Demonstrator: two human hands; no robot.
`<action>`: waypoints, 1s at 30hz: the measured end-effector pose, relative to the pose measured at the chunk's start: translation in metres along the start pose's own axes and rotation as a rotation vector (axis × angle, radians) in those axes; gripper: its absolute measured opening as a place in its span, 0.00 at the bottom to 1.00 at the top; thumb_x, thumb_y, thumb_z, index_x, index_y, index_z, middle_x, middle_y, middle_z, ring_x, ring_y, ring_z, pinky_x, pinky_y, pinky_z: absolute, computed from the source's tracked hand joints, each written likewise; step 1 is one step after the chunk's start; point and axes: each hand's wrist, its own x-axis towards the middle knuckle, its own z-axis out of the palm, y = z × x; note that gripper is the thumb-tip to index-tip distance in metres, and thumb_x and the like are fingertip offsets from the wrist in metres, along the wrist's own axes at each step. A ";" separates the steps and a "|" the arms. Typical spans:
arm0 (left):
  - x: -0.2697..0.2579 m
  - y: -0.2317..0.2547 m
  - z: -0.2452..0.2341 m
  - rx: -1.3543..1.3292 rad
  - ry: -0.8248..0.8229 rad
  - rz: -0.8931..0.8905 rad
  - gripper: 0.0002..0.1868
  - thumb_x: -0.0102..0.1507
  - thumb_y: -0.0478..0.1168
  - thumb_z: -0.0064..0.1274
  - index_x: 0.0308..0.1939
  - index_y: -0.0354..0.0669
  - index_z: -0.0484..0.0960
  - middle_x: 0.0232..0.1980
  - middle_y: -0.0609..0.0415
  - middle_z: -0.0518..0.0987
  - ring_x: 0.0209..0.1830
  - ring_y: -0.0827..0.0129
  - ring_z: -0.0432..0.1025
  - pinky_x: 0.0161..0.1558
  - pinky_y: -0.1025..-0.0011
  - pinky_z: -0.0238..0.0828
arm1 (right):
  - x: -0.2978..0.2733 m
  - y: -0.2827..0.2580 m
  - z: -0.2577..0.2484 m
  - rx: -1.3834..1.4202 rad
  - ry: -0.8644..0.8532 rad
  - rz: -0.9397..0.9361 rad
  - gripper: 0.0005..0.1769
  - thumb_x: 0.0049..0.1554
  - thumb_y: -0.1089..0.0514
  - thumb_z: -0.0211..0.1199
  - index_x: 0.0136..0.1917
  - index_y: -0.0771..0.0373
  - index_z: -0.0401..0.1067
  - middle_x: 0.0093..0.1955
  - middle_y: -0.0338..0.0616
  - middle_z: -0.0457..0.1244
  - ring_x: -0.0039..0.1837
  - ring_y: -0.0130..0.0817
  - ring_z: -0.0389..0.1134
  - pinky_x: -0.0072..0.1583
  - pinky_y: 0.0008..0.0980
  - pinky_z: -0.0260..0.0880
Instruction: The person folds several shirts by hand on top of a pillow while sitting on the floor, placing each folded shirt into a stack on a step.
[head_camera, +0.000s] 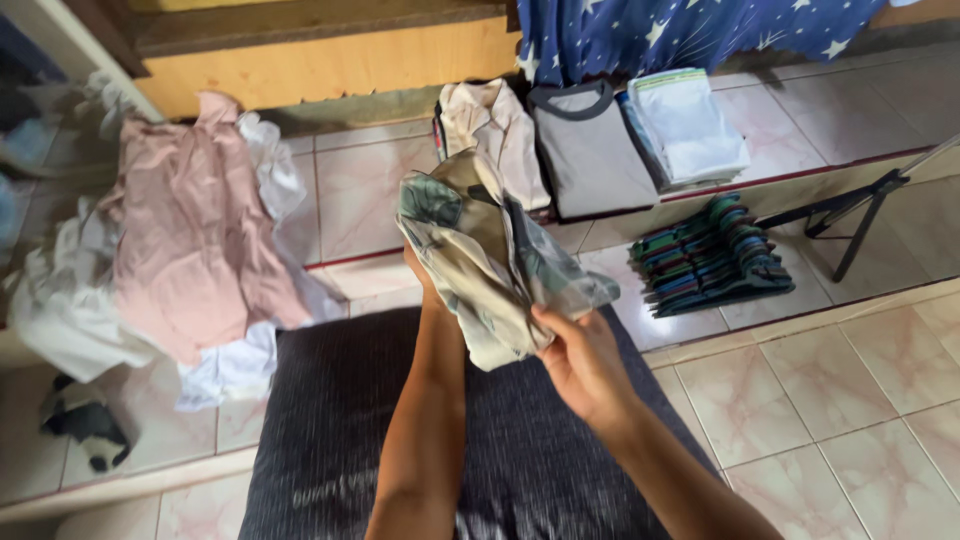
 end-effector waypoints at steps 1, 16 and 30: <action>0.010 0.000 0.004 0.014 -0.014 -0.017 0.30 0.71 0.53 0.30 0.64 0.33 0.71 0.58 0.41 0.75 0.57 0.55 0.71 0.66 0.56 0.66 | 0.005 0.001 0.000 0.002 0.005 -0.005 0.25 0.54 0.68 0.61 0.63 0.72 0.60 0.57 0.55 0.66 0.57 0.40 0.72 0.55 0.35 0.78; 0.238 0.002 0.049 0.149 -0.125 -0.032 0.40 0.69 0.67 0.34 0.67 0.35 0.71 0.58 0.43 0.78 0.57 0.55 0.74 0.64 0.56 0.70 | 0.202 0.027 -0.015 0.040 0.121 0.048 0.31 0.54 0.73 0.60 0.68 0.57 0.58 0.61 0.41 0.64 0.61 0.34 0.70 0.65 0.40 0.70; 0.373 -0.013 0.037 0.784 -0.036 -0.328 0.25 0.63 0.48 0.62 0.59 0.41 0.77 0.50 0.54 0.84 0.47 0.66 0.79 0.47 0.65 0.80 | 0.342 0.061 -0.051 0.159 0.120 0.038 0.09 0.66 0.62 0.67 0.47 0.66 0.69 0.44 0.44 0.65 0.45 0.30 0.68 0.56 0.38 0.77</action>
